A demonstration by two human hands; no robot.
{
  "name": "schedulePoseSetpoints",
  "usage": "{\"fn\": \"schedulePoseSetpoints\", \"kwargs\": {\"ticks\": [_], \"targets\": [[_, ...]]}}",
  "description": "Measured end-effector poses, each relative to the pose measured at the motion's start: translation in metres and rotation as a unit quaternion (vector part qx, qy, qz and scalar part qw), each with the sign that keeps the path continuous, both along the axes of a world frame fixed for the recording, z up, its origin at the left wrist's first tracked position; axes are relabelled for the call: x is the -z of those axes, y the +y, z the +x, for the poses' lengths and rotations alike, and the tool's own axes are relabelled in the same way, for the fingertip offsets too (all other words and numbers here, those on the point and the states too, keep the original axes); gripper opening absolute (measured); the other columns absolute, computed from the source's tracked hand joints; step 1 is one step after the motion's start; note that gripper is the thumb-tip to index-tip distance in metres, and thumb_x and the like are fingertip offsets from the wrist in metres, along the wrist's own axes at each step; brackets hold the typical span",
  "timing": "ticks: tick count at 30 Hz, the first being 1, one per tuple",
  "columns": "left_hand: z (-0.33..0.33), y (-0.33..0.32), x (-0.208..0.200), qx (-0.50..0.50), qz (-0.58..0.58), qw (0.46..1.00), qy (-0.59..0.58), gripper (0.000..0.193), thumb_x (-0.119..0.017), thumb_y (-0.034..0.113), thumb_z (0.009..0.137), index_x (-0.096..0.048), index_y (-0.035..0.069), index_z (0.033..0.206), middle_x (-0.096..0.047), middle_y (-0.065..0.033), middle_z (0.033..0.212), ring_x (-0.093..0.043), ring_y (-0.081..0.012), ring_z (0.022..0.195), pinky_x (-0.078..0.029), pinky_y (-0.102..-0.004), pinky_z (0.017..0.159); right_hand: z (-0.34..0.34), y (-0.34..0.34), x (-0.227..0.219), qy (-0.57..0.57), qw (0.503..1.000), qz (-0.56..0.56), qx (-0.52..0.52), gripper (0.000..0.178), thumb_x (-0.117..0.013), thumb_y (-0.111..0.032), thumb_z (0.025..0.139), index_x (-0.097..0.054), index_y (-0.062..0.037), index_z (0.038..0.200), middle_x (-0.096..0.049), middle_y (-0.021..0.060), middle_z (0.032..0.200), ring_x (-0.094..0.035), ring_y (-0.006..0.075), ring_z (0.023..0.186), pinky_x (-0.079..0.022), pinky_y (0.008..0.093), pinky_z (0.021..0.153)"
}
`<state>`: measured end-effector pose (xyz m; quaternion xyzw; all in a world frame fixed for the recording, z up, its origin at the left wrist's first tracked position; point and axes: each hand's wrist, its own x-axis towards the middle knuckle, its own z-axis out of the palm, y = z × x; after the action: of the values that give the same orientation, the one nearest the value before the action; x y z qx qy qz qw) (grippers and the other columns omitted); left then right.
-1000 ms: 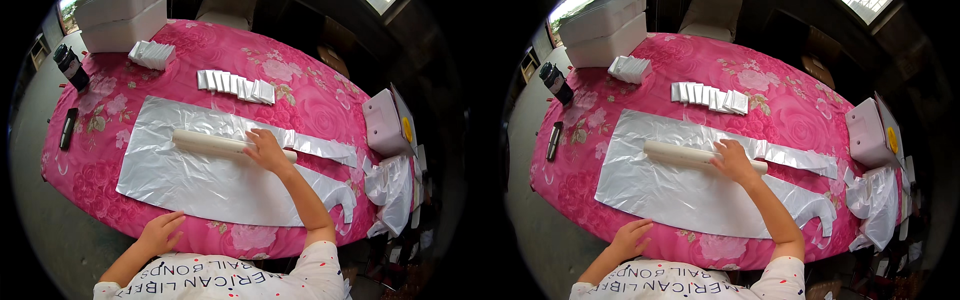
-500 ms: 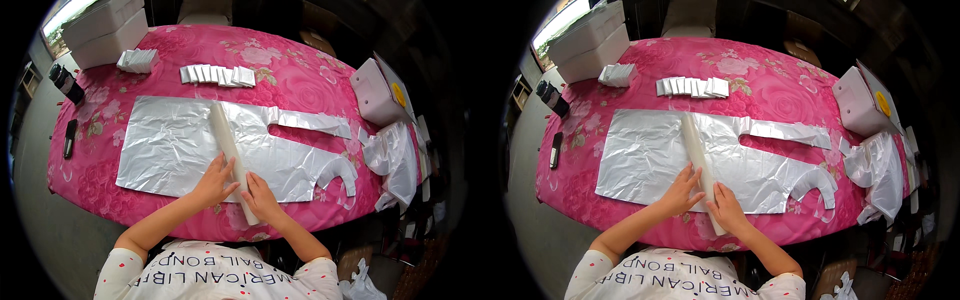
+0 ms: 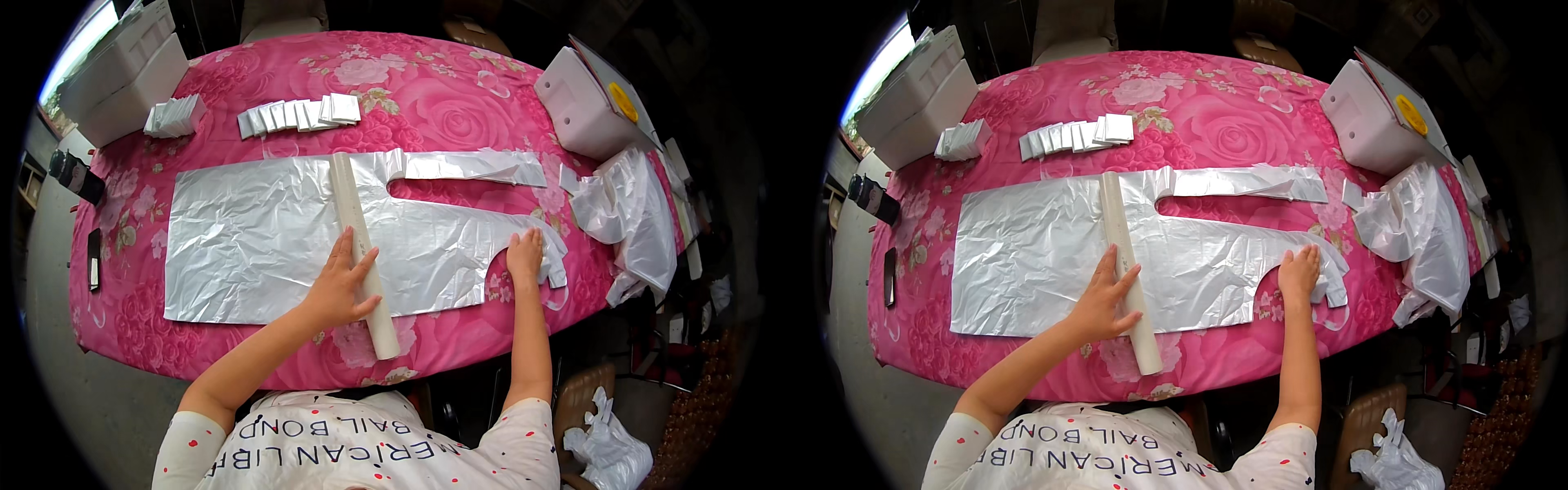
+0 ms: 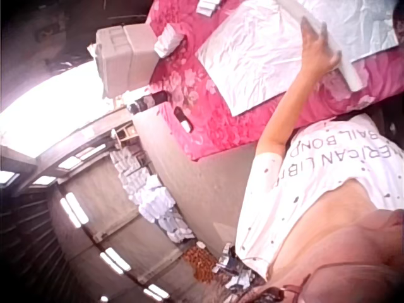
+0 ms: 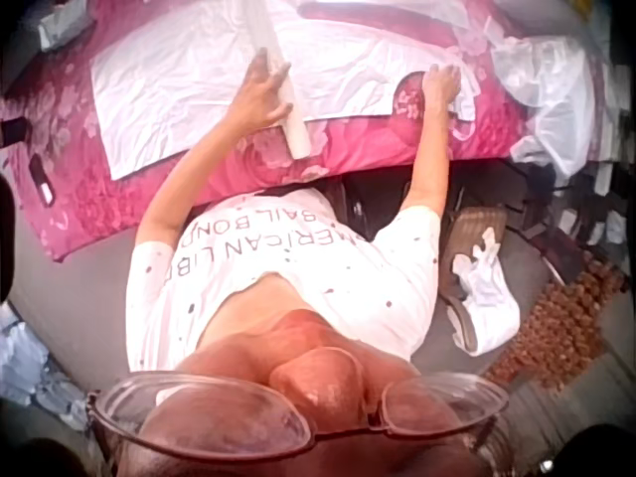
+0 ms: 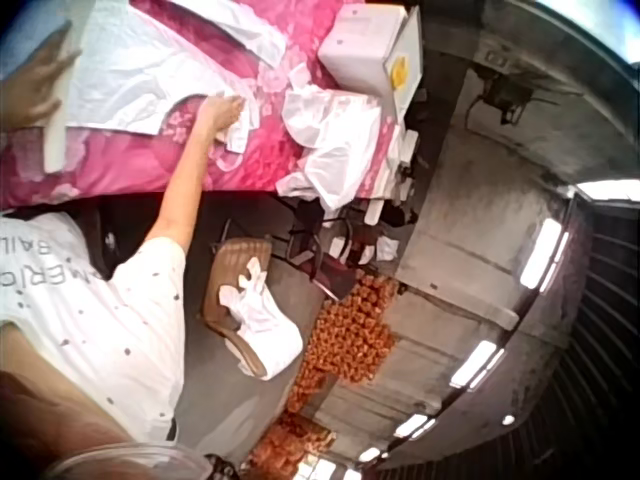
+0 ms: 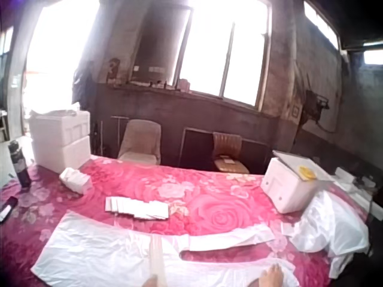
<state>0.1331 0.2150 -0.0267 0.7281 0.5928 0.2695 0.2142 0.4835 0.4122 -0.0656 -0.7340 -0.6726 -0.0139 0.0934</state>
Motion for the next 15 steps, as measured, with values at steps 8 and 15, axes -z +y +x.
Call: {"fn": "schedulePoseSetpoints", "kwargs": {"ticks": [8, 15], "targets": [[0.005, 0.005, 0.000, 0.026, 0.010, 0.999, 0.020, 0.073, -0.065, 0.035, 0.070, -0.039, 0.012, 0.134, -0.003, -0.0312, 0.144, -0.007, -0.0458, 0.134, -0.024, -0.0465, 0.105, -0.060, -0.036, -0.054, -0.089, 0.977, 0.160, -0.108, 0.056, -0.055, -0.010, 0.080, -0.036, 0.0005, 0.132, -0.026, 0.0215, 0.142, -0.020, 0.0356, 0.134, -0.018, 0.0471, 0.108], [0.008, 0.006, 0.005, 0.034, 0.040, 0.998, 0.046, 0.073, -0.063, 0.035, 0.070, -0.039, 0.011, 0.134, -0.003, -0.0304, 0.145, -0.007, -0.0453, 0.135, -0.024, -0.0466, 0.106, -0.040, -0.018, 0.017, 0.108, 0.968, 0.097, -0.206, 0.050, -0.048, -0.020, 0.087, -0.041, 0.0087, 0.127, -0.036, 0.0247, 0.136, -0.032, 0.0377, 0.128, -0.024, 0.0408, 0.107]]}}
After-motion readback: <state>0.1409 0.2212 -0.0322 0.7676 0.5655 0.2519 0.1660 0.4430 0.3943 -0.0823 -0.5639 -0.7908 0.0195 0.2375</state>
